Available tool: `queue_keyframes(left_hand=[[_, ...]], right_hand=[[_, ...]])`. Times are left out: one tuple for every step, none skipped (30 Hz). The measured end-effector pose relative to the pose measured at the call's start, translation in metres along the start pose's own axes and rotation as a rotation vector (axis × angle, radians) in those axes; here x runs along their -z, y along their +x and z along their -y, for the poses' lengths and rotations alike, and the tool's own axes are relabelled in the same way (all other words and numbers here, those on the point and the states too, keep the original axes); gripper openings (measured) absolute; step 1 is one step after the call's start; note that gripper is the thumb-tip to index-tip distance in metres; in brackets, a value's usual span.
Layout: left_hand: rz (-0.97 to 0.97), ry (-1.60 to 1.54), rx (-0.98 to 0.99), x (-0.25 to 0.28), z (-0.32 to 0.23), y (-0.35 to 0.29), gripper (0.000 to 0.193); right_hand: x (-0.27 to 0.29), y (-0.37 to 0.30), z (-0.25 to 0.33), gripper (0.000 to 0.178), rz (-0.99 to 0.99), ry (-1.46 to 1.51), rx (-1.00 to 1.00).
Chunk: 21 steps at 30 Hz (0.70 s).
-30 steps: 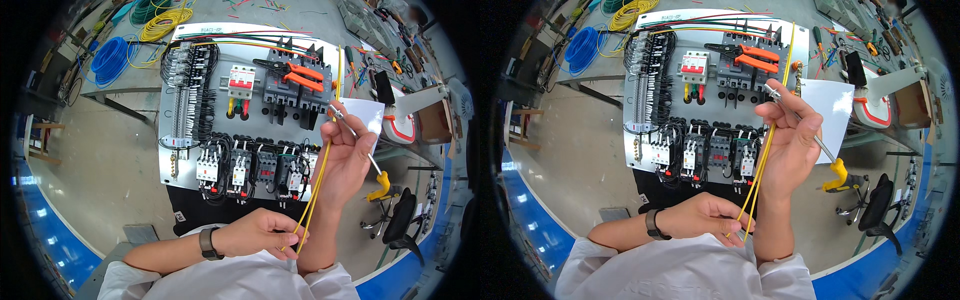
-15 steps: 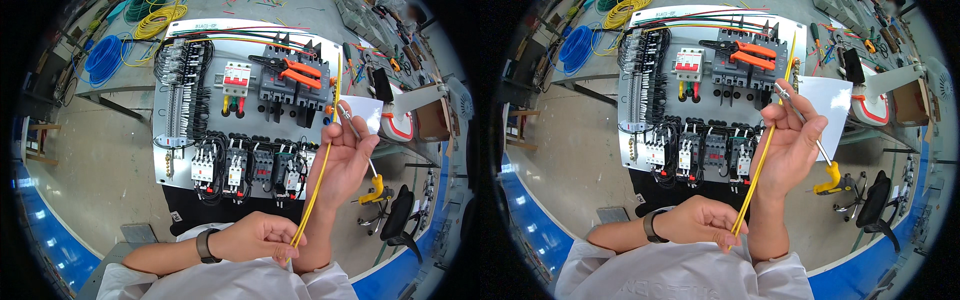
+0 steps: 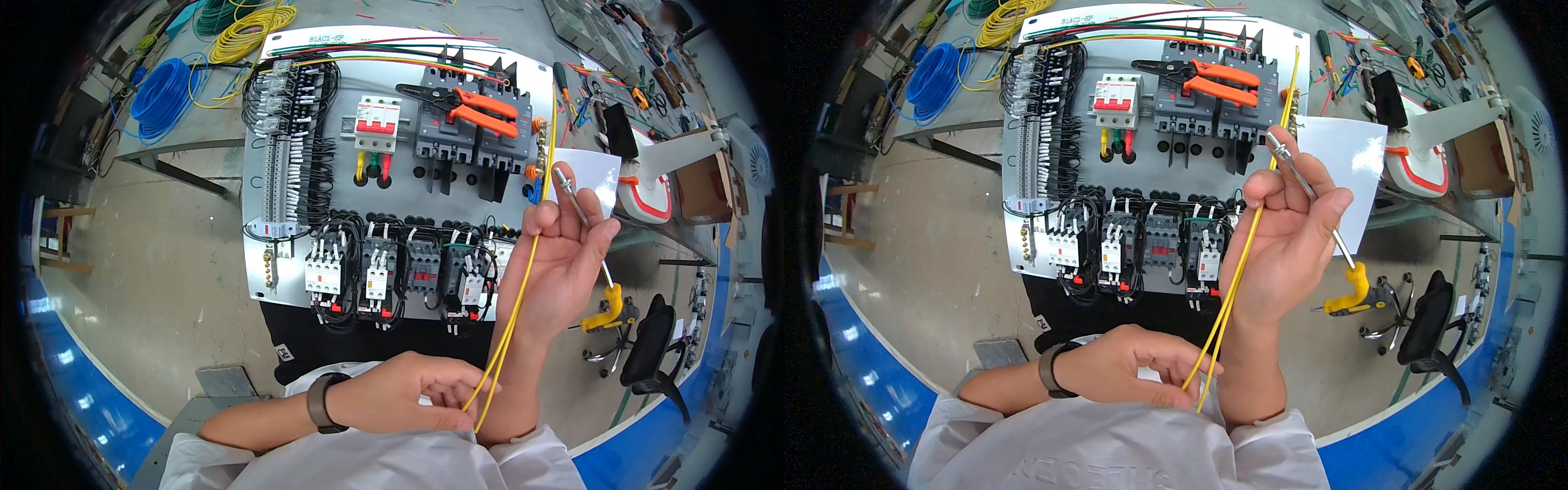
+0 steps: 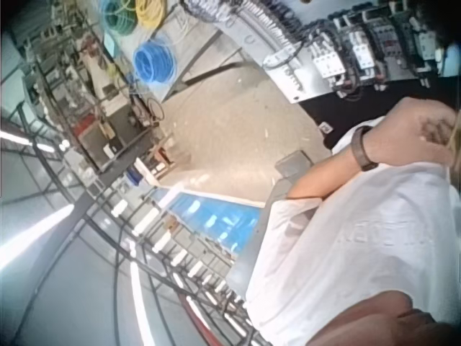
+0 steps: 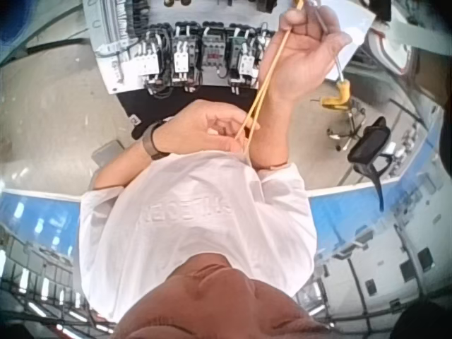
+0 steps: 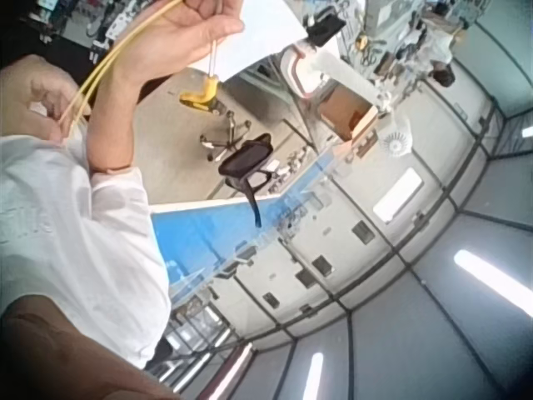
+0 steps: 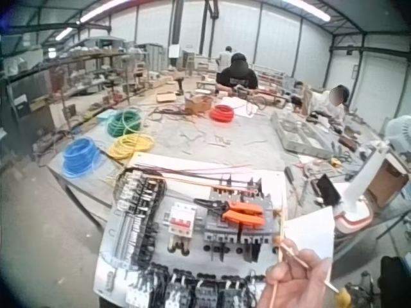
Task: The person strips the insulation from yellow and green wires using pliers and a screwdriver, then inserts the wire ends into terminals on an electrical panel and tightens them. The person repeats this process for multiple wires, organizing them within the panel.
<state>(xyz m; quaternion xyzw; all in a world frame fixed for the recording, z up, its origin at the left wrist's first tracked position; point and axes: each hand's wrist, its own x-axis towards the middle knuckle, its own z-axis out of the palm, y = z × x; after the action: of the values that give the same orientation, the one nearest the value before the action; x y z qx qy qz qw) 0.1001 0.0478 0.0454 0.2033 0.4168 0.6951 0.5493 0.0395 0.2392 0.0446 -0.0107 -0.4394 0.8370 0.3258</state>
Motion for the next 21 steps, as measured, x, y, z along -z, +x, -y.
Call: queue_keyframes(left_hand=[[0.014,-0.003,0.02,0.0,-0.004,0.0,0.041],[0.0,-0.045,0.025,-0.003,-0.002,-0.001,0.039],[-0.015,-0.085,0.03,-0.006,0.001,-0.002,0.038],[-0.031,-0.125,0.035,-0.009,0.003,-0.003,0.036],[-0.031,-0.133,0.039,-0.011,0.003,-0.003,0.034],[-0.031,-0.141,0.042,-0.012,0.004,-0.003,0.032],[-0.031,-0.149,0.046,-0.014,0.005,-0.003,0.031],[-0.048,-0.138,0.038,-0.015,0.007,-0.003,0.03],[-0.066,-0.128,0.029,-0.016,0.01,-0.003,0.03],[-0.084,-0.117,0.02,-0.017,0.012,-0.003,0.03],[-0.101,-0.098,0.002,-0.019,0.014,-0.004,0.03],[-0.117,-0.078,-0.015,-0.02,0.015,-0.004,0.03],[-0.133,-0.057,-0.033,-0.021,0.016,-0.004,0.03],[-0.129,-0.056,-0.038,-0.021,0.016,-0.004,0.03],[-0.125,-0.055,-0.044,-0.021,0.017,-0.004,0.031],[-0.12,-0.053,-0.049,-0.021,0.017,-0.004,0.032],[-0.105,-0.075,-0.034,-0.021,0.014,-0.004,0.034],[-0.09,-0.096,-0.019,-0.021,0.01,-0.005,0.036],[-0.075,-0.117,-0.004,-0.02,0.006,-0.006,0.038],[-0.056,-0.114,-0.001,-0.017,0.004,-0.006,0.04],[-0.036,-0.112,0.003,-0.015,0.002,-0.008,0.042]], right_hand=[[0.0,0.0,0.0,0.046,0.008,-0.015,0.015],[0.0,-0.001,0.0,0.046,0.007,-0.036,0.031],[-0.001,-0.001,-0.001,0.047,0.006,-0.054,0.047],[-0.001,-0.001,-0.001,0.047,0.005,-0.073,0.062],[-0.001,-0.001,-0.001,0.048,0.014,-0.081,0.066],[-0.001,-0.002,-0.001,0.048,0.023,-0.089,0.07],[-0.001,-0.002,-0.001,0.048,0.032,-0.098,0.074],[0.0,-0.002,-0.001,0.049,0.03,-0.092,0.078],[0.0,-0.001,-0.001,0.049,0.03,-0.087,0.081],[0.0,-0.001,-0.002,0.049,0.029,-0.081,0.084],[0.0,-0.001,-0.001,0.049,0.035,-0.084,0.088],[0.0,0.0,-0.001,0.049,0.041,-0.088,0.093],[0.0,0.0,-0.001,0.049,0.046,-0.091,0.097],[0.0,0.0,-0.001,0.049,0.044,-0.093,0.099],[0.0,0.0,0.0,0.05,0.042,-0.095,0.101],[0.0,-0.001,0.0,0.05,0.04,-0.097,0.102],[0.0,0.0,0.001,0.05,0.038,-0.104,0.101],[0.0,0.0,0.001,0.049,0.036,-0.11,0.1],[0.001,0.0,0.001,0.049,0.035,-0.116,0.098],[0.002,0.0,0.002,0.049,0.026,-0.108,0.092],[0.004,-0.001,0.003,0.048,0.017,-0.101,0.086]])
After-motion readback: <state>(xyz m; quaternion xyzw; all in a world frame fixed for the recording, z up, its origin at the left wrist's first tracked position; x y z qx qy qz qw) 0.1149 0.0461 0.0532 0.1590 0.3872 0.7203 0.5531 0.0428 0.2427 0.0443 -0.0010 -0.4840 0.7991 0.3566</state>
